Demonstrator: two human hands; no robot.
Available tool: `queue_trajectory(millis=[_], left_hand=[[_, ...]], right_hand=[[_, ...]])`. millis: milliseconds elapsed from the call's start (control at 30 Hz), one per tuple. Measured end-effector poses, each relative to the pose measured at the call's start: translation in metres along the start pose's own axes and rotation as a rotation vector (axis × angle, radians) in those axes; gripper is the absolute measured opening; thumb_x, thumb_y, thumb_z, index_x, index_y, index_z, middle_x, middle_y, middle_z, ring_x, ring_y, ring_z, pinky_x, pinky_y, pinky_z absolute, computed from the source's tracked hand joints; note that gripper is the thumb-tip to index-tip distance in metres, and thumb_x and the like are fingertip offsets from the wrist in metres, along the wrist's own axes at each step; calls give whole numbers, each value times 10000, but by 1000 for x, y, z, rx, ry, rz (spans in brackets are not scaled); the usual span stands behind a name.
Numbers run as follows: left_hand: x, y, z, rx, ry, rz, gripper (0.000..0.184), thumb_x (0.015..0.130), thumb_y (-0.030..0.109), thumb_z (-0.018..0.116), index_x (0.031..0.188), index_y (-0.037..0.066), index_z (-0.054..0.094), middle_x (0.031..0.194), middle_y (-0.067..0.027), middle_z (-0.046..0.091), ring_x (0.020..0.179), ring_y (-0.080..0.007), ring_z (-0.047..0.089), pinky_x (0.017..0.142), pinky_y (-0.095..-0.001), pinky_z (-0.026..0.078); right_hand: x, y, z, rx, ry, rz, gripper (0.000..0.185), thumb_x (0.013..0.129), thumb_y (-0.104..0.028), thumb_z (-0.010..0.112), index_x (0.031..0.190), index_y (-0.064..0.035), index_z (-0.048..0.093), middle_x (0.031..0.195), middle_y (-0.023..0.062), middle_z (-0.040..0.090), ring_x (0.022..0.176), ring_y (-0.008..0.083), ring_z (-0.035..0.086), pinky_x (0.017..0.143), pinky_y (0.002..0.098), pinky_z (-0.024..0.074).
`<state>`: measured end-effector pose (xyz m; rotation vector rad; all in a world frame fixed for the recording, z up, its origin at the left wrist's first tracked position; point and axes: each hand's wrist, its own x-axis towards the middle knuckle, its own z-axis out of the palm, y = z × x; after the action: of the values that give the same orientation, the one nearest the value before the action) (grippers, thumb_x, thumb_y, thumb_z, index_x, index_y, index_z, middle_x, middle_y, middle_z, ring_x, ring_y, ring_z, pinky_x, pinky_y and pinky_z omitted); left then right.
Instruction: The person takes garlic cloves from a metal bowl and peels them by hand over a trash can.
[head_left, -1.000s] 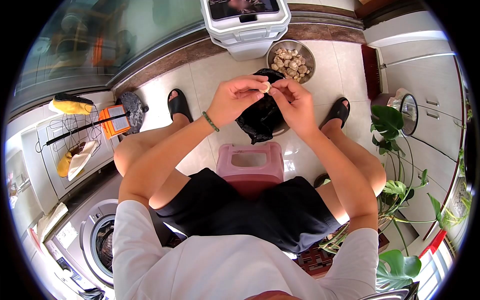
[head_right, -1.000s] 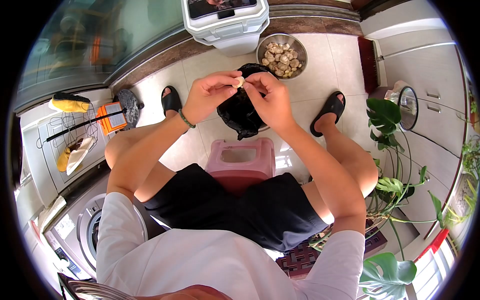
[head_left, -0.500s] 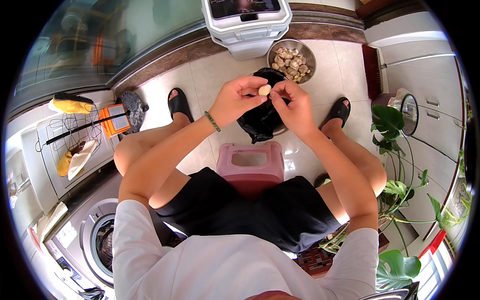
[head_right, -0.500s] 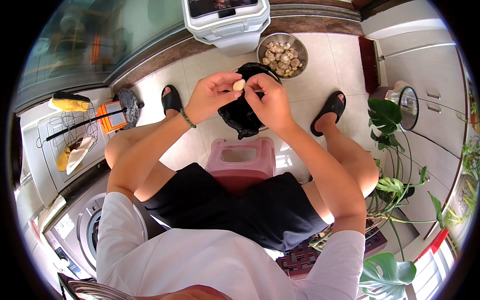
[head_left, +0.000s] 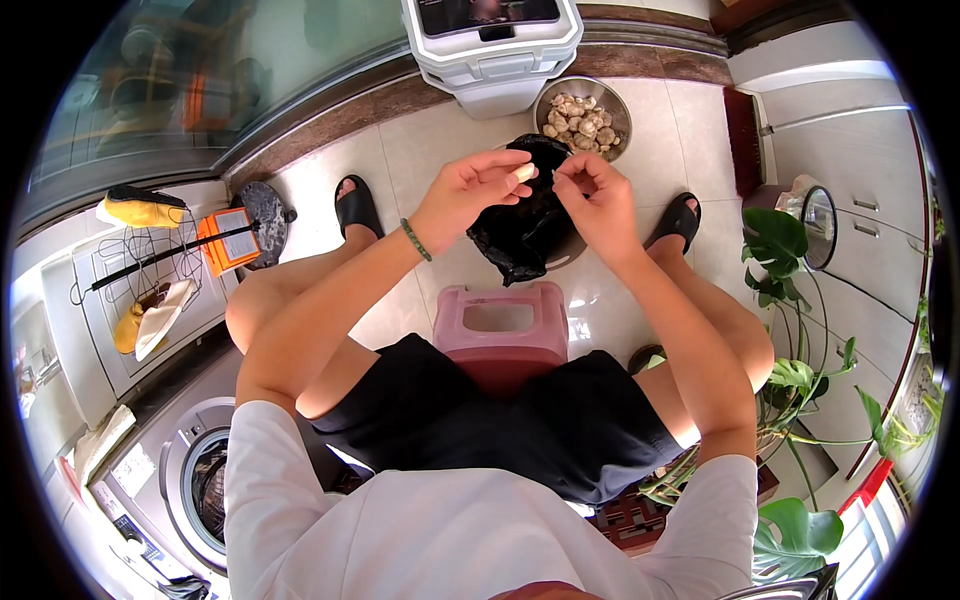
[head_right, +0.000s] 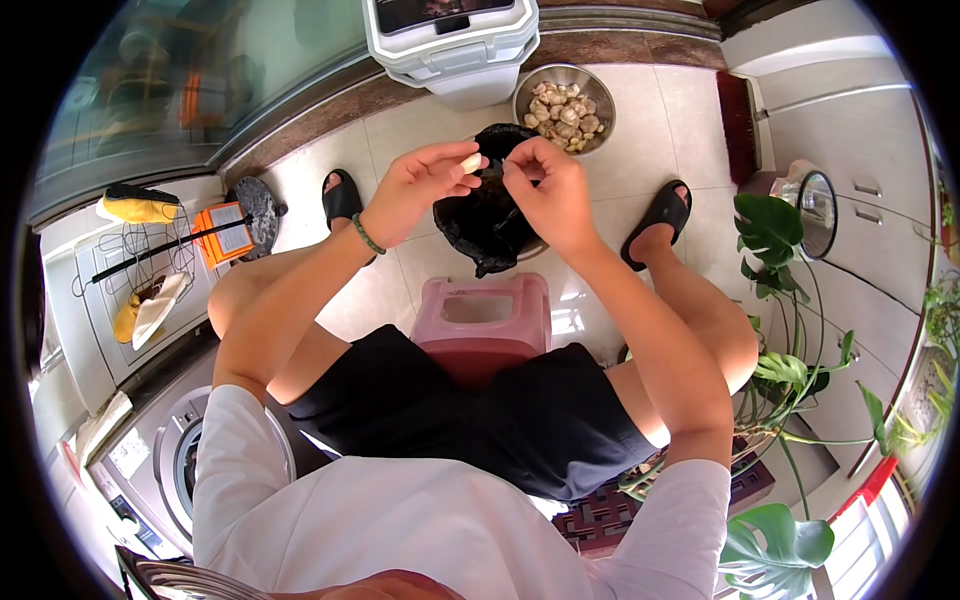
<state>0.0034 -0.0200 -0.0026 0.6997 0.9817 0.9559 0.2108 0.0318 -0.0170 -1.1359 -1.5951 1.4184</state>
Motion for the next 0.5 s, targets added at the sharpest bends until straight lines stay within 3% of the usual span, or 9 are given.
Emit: queue_trajectory(millis=[200,300,367,500], left_hand=[[1,-1,-3,-92,-51,-3,364,1015,172,504,1352,36,517,1276,-118,605,1067,-161,624,946,-294,495],[0,1,-2,-74,-53,-10,360,1012,168,509,1346,34,523,1270,-108,609,1065,-158,625,943,-292,496],[0,-1,-2,-62,-47,-8,362,1007,165,519,1344,31,525,1267,-102,610,1066,-158,625,941,-292,496],[1,-2,-1,-30,-45,-13,361,987,144,556,1328,24,545,1256,-84,616,1060,-158,630,938,-297,502]], right_hand=[[-4,-7,6,-8,-67,-55,53,858,-9,623,872,39,607,794,67,649,709,109,630,621,263,512],[-4,-10,3,-61,-154,25,56,850,-10,637,865,38,614,815,83,638,735,141,640,647,264,515],[-3,-8,3,-155,-135,-189,87,830,15,650,904,16,604,840,89,625,761,173,642,654,268,512],[-3,-19,9,-146,-15,-341,187,812,38,659,970,-12,575,852,81,619,761,193,639,657,293,511]])
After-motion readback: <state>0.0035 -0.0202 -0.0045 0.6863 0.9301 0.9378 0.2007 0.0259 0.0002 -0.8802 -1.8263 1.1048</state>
